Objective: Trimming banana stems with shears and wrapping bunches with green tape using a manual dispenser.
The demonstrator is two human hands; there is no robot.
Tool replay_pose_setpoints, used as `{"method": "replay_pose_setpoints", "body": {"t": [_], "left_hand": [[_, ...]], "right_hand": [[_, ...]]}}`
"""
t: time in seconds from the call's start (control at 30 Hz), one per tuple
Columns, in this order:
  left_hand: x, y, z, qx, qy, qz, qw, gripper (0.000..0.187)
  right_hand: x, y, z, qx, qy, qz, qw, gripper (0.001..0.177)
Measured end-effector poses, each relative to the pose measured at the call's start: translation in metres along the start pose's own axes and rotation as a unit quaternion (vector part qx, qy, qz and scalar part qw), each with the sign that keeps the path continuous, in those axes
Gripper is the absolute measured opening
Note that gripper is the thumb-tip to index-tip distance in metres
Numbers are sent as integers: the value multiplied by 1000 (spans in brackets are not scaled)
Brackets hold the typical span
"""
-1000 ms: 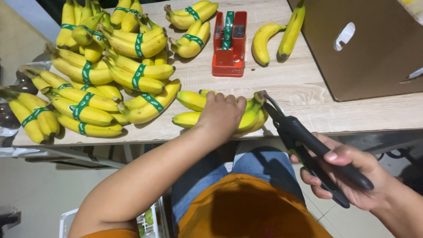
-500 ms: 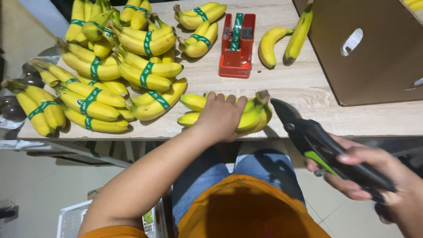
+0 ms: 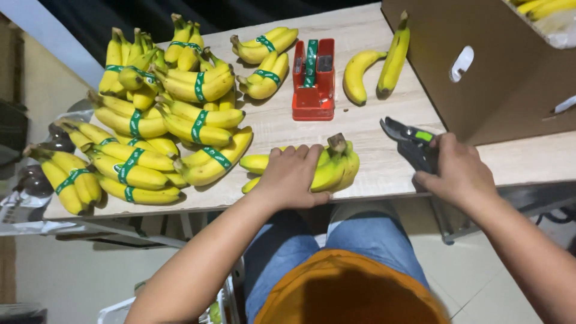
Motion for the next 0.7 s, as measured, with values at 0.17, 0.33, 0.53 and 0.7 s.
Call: {"method": "replay_pose_setpoints", "body": {"t": [0.17, 0.33, 0.53, 0.7], "left_hand": [[6, 0, -17, -32, 35, -35, 998, 115], [2, -6, -22, -79, 49, -29, 995, 98], [9, 18, -53, -142, 23, 26, 989, 98], [19, 49, -80, -179, 3, 47, 983, 91]], "right_hand": [[12, -16, 27, 48, 71, -57, 995, 70], [-31, 14, 13, 226, -22, -288, 930, 62], [-105, 20, 38, -107, -449, -382, 801, 86], [-107, 32, 63, -177, -472, -380, 775, 56]]}}
Point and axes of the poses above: each hand's wrist, its own y-axis away from the middle knuckle, its own z-axis out of the palm, x = y × z, the point moved 2 cm from there along -y, towards the middle knuckle, and after that the axes turned 1 degree about y, right-handed, at the moved point
